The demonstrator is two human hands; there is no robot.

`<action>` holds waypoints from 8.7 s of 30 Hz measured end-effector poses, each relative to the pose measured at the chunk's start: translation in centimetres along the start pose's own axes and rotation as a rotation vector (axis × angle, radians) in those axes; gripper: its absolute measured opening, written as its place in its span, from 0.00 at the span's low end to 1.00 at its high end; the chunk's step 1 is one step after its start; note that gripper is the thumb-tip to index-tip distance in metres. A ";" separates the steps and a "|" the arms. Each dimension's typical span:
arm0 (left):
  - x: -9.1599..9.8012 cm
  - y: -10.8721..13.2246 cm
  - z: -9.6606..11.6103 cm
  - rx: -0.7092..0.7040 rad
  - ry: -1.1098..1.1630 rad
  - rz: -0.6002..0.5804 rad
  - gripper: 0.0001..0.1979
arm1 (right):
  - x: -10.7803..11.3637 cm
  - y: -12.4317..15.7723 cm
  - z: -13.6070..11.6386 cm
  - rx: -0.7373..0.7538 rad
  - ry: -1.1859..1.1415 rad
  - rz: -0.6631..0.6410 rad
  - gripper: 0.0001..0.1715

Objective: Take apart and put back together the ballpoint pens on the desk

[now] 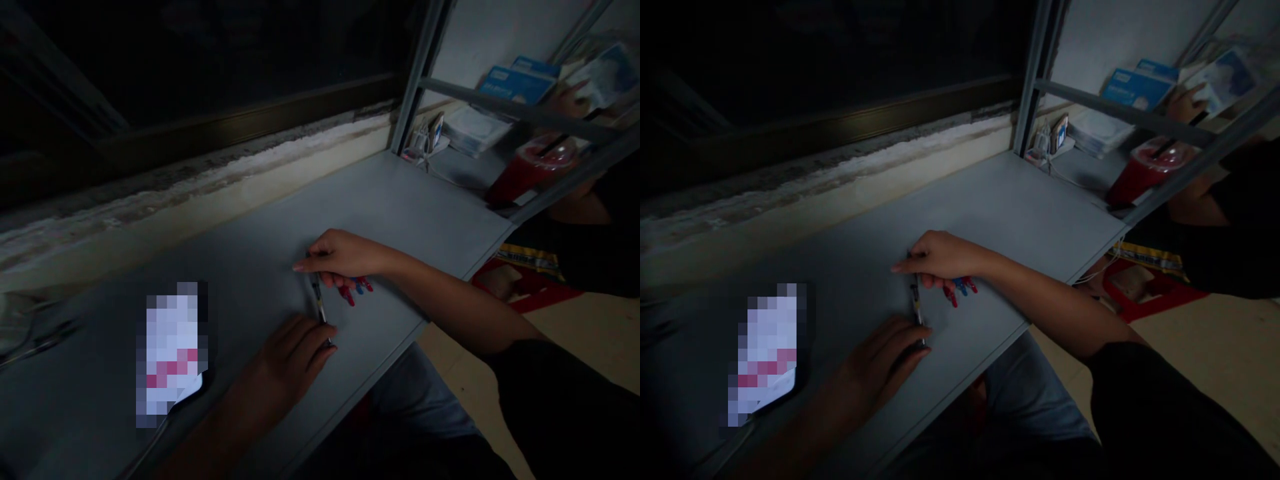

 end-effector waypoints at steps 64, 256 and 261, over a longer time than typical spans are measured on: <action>-0.1 0.4 -3.1 0.247 -0.094 0.053 0.10 | 5.4 2.2 1.0 -0.324 0.831 0.177 0.24; 1.8 2.9 -7.7 0.694 0.336 0.213 0.20 | 3.6 1.5 -3.5 0.435 0.090 0.150 0.31; 1.8 2.7 -7.6 0.679 0.323 0.216 0.19 | 4.7 1.7 -2.7 0.336 0.171 0.250 0.34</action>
Point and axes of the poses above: each hand's wrist, its own y-axis away from the middle knuckle, its own x-axis out of the back of the hand, z = x × y, the point moved 10 cm from there along -y, towards the middle knuckle, and after that the axes turned 11 degrees about -z, right-handed, at the moved point
